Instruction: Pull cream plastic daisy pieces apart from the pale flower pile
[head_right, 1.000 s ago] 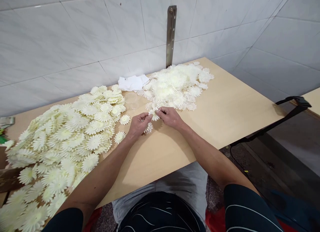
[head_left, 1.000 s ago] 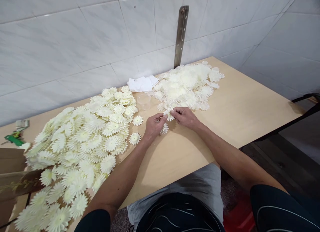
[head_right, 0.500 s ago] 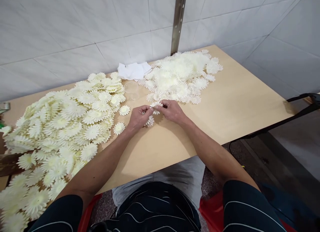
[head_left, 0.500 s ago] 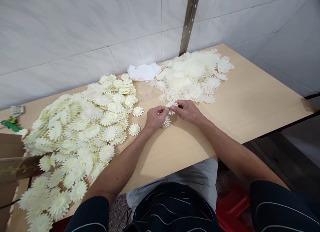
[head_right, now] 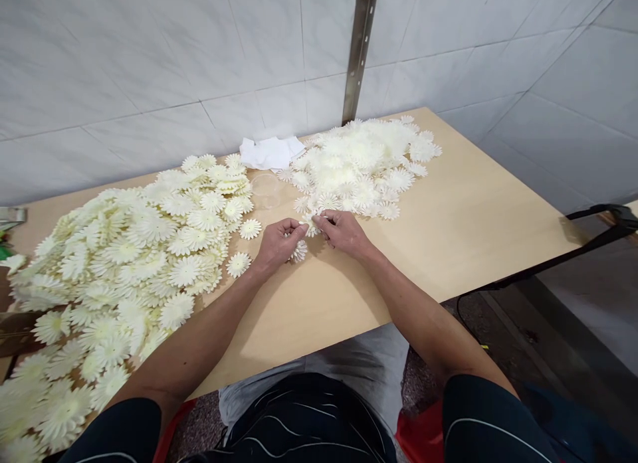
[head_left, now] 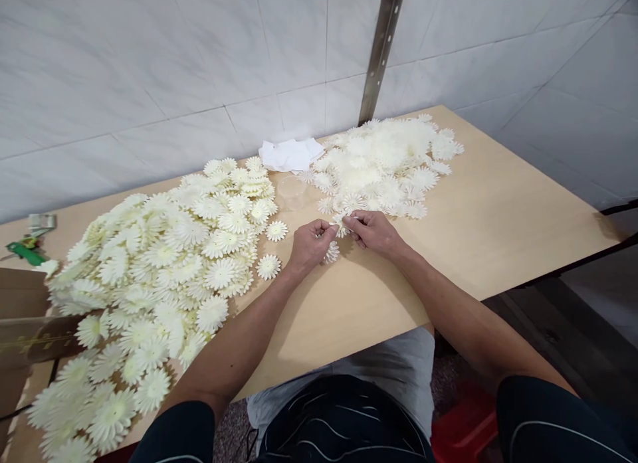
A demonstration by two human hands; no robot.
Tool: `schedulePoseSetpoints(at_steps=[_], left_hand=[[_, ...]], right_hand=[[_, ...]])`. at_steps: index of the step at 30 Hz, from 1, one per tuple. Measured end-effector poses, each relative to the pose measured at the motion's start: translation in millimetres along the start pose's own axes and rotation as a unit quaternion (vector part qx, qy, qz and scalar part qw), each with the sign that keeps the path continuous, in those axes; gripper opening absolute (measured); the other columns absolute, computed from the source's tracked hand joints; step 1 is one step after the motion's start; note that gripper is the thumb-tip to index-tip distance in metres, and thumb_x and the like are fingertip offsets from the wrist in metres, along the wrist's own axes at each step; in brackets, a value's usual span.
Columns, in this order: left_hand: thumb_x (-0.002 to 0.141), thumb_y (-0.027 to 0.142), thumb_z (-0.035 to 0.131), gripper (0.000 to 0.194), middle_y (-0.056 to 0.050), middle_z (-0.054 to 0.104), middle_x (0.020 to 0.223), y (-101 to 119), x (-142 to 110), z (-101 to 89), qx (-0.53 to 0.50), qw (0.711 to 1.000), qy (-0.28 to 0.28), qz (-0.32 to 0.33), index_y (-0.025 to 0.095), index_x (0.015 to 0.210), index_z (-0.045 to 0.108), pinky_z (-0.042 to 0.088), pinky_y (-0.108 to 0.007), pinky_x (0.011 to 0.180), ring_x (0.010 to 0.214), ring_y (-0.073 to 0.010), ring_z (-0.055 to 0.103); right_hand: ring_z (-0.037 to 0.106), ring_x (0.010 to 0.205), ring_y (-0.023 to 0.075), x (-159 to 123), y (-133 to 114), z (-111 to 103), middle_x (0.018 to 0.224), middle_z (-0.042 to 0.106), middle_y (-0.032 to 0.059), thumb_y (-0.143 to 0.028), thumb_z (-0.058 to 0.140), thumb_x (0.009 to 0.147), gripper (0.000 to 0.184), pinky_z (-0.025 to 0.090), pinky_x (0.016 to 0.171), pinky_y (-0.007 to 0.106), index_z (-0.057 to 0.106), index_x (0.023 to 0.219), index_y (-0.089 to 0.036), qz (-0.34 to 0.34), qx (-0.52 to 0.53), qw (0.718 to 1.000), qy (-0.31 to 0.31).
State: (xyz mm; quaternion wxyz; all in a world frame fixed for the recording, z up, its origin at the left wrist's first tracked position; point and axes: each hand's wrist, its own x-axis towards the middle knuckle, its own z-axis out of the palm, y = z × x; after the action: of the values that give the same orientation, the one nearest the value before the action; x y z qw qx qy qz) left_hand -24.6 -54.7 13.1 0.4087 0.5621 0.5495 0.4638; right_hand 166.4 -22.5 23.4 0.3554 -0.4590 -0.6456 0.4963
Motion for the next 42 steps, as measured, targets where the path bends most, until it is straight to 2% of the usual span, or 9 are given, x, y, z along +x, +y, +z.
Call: schedulePoseSetpoints(at_steps=[9,15,21,26,30,34,36,39,42], left_hand=[[0.085,0.046,0.072,0.031,0.003,0.059,0.063,-4,2,0.2,-0.016,1.000,0.009,-0.001,0.020,0.069,0.067,0.042,-0.028,0.067,0.063,-0.0133,0.049],[0.085,0.049,0.073,0.032,0.002,0.062,0.065,-5,1,1.0,-0.016,1.000,0.023,0.003,0.020,0.071,0.070,0.044,-0.028,0.069,0.066,-0.0143,0.053],[0.086,0.061,0.073,0.043,0.002,0.060,0.064,-5,-1,1.3,-0.018,0.999,0.032,0.022,0.021,0.071,0.070,0.044,-0.028,0.066,0.066,-0.0156,0.053],[0.085,0.062,0.073,0.046,0.002,0.056,0.061,-5,0,1.6,-0.016,0.999,0.036,0.024,0.021,0.067,0.069,0.040,-0.027,0.059,0.062,-0.0145,0.049],[0.085,0.063,0.075,0.045,0.003,0.052,0.058,-3,-2,0.3,-0.029,0.999,0.018,0.010,0.021,0.070,0.069,0.039,-0.027,0.055,0.057,-0.0135,0.046],[0.085,0.065,0.075,0.046,0.004,0.049,0.058,-3,-3,0.4,-0.042,0.999,0.016,-0.011,0.021,0.072,0.069,0.036,-0.027,0.050,0.053,-0.0125,0.042],[0.086,0.064,0.074,0.046,0.003,0.051,0.059,-3,-4,1.0,-0.044,0.999,0.024,-0.001,0.021,0.073,0.071,0.038,-0.027,0.053,0.056,-0.0126,0.044],[0.087,0.064,0.074,0.045,0.003,0.056,0.063,-2,-4,1.3,-0.041,0.999,0.026,0.017,0.020,0.077,0.074,0.043,-0.027,0.061,0.063,-0.0138,0.049],[0.089,0.062,0.071,0.044,0.003,0.055,0.064,-2,-4,1.2,-0.042,0.999,0.018,0.024,0.020,0.075,0.070,0.044,-0.028,0.066,0.065,-0.0139,0.049]], right_hand=[[0.043,0.041,0.0093,3,7,2,0.054,0.054,-0.0023,-0.089,0.069,0.089,0.073,0.034,0.044,0.028,0.048,0.063,-0.024,0.005,0.046,0.997,0.061],[0.037,0.041,0.0092,6,9,0,0.053,0.048,-0.0061,-0.090,0.081,0.077,0.069,0.030,0.038,0.026,0.058,0.075,-0.025,0.019,0.095,0.991,0.091],[0.040,0.047,0.0104,4,-1,-25,0.065,0.058,-0.0010,-0.095,0.081,0.071,0.074,0.031,0.038,0.027,0.060,0.081,-0.025,0.001,0.091,0.980,0.179],[0.051,0.054,0.0163,14,-6,-83,0.062,0.058,0.0012,-0.087,0.065,0.093,0.064,0.043,0.049,0.031,0.056,0.078,-0.026,-0.040,-0.044,0.950,0.307],[0.070,0.086,0.0299,35,-7,-126,0.079,0.073,0.0102,-0.065,0.065,0.100,0.045,0.057,0.086,0.044,0.072,0.090,-0.022,-0.025,-0.268,0.912,0.310],[0.072,0.104,0.0359,40,-15,-123,0.103,0.080,0.0189,-0.050,0.064,0.102,0.035,0.052,0.101,0.051,0.078,0.105,-0.018,0.000,-0.346,0.870,0.351],[0.070,0.089,0.0296,32,-21,-102,0.098,0.079,0.0143,-0.053,0.060,0.105,0.039,0.054,0.089,0.044,0.078,0.101,-0.019,-0.033,-0.299,0.901,0.313],[0.053,0.064,0.0202,18,-31,-59,0.066,0.059,0.0023,-0.070,0.062,0.102,0.053,0.044,0.062,0.035,0.074,0.088,-0.021,-0.029,-0.180,0.975,0.128],[0.040,0.059,0.0150,12,-35,-27,0.061,0.043,-0.0018,-0.077,0.065,0.099,0.062,0.033,0.056,0.032,0.057,0.071,-0.023,-0.032,-0.142,0.989,-0.023]])
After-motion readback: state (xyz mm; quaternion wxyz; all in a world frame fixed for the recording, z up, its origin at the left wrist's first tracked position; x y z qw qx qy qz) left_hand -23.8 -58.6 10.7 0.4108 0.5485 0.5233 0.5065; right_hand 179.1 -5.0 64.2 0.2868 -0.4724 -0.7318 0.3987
